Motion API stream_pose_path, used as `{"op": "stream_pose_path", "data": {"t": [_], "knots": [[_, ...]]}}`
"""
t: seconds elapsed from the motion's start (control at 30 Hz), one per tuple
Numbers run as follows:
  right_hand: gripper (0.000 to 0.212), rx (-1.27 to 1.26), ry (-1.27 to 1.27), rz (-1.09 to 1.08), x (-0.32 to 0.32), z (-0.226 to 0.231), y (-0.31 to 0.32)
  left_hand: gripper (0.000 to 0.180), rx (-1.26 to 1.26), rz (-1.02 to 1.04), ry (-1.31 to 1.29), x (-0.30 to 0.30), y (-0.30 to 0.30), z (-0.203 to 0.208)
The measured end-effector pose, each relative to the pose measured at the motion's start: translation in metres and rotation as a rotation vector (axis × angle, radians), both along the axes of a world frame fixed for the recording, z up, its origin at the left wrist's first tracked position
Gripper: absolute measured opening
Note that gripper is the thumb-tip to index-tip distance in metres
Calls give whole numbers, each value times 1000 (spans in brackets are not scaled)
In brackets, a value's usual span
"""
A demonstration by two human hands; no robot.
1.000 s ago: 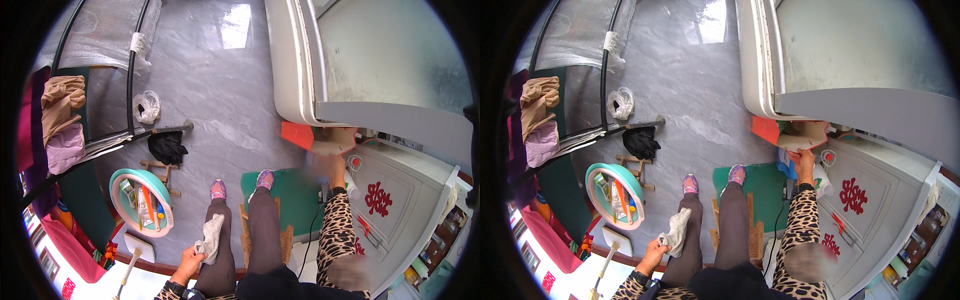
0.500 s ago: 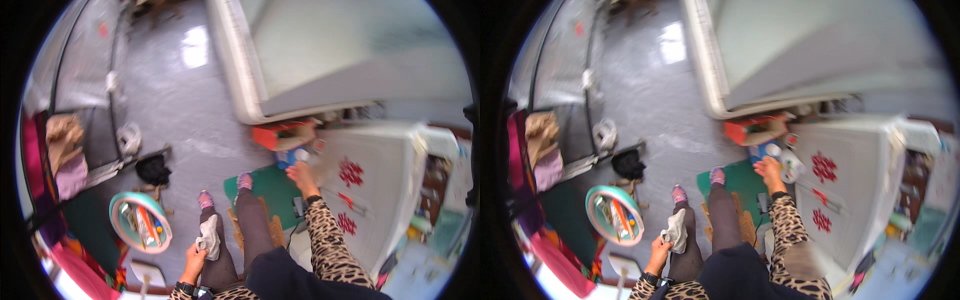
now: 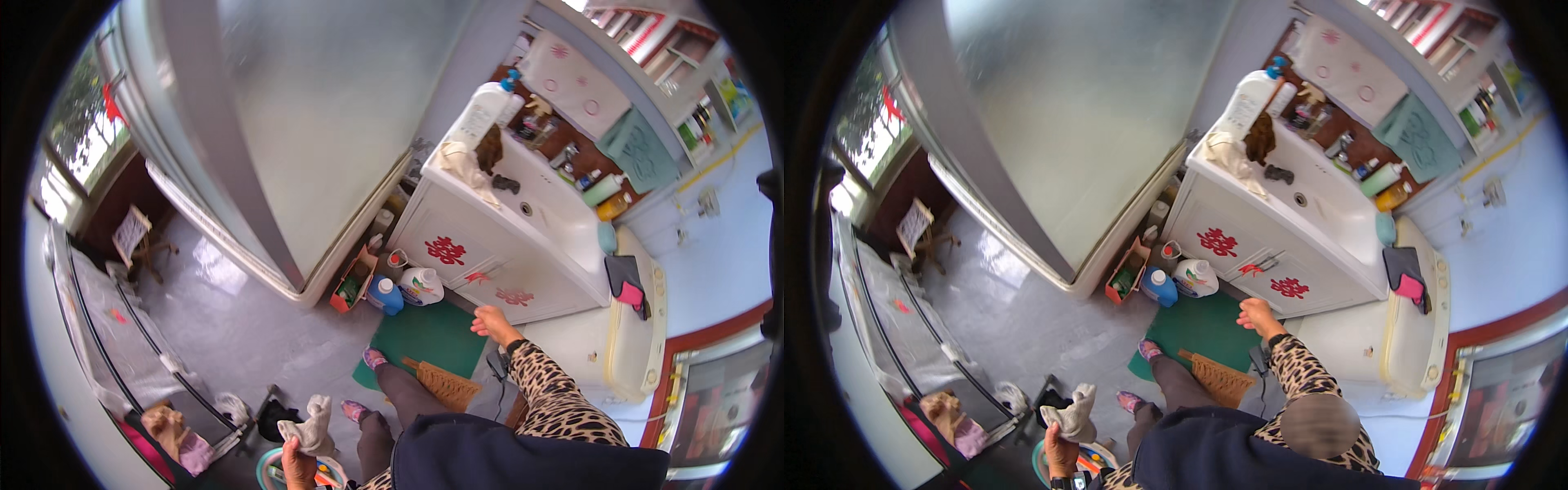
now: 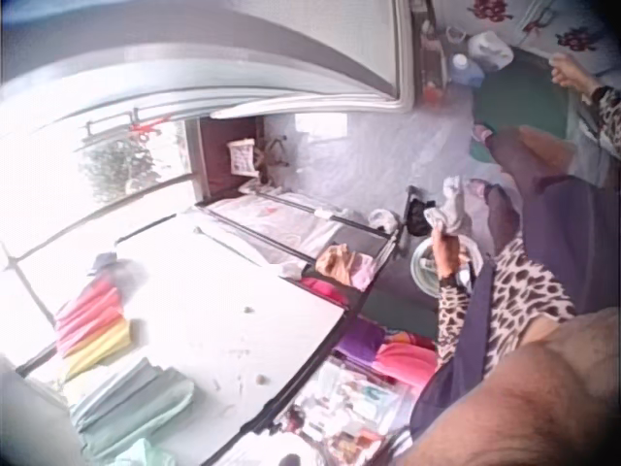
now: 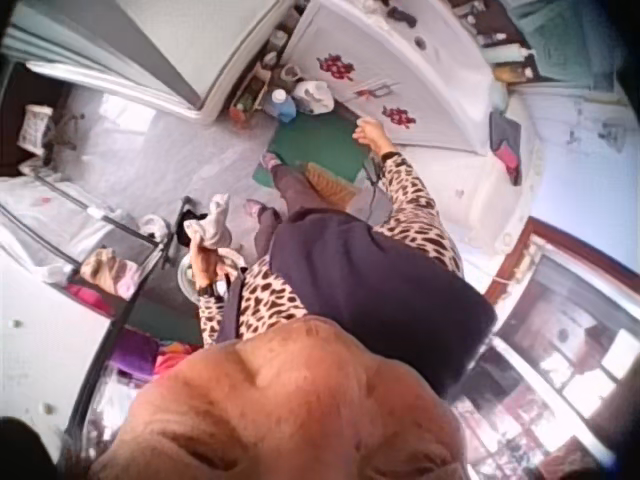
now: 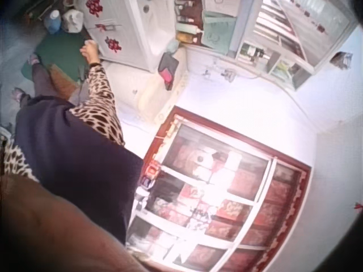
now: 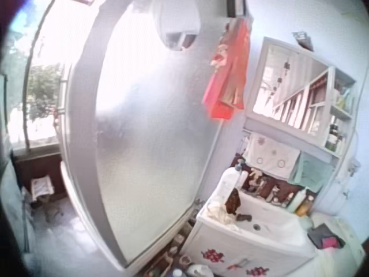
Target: The person wipes a frosted glass shower door and its frame with a cloth. They move around the door, cleaning the upper, middle, and lower sections, then focus on the frame edges and corners.
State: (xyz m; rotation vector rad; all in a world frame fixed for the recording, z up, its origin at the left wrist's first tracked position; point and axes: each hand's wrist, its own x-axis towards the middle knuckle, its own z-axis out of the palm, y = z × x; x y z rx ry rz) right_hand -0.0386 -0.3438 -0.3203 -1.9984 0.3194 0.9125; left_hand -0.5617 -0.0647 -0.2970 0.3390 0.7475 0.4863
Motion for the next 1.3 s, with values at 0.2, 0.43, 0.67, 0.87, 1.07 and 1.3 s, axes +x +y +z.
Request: {"op": "stream_pose_path", "data": {"t": [0.2,0.43,0.67,0.87,1.07,1.3], "knots": [[31,-60,-31,-247,-19,27,-91,44,-105,-39,2,11,31,41],[29,-1,-224,-264,16,33,-113,49,-83,-243,63,46,40,56],[26,-683,-794,-240,39,33,-174,44,-32,-501,303,119,74,55],[46,-1259,-1051,-288,87,117,-288,40,5,-678,466,212,93,44],[61,-1504,-765,-569,157,199,-380,36,54,-790,586,251,117,12],[51,-1657,-646,-194,204,168,-529,26,867,-1387,589,239,145,55]]}}
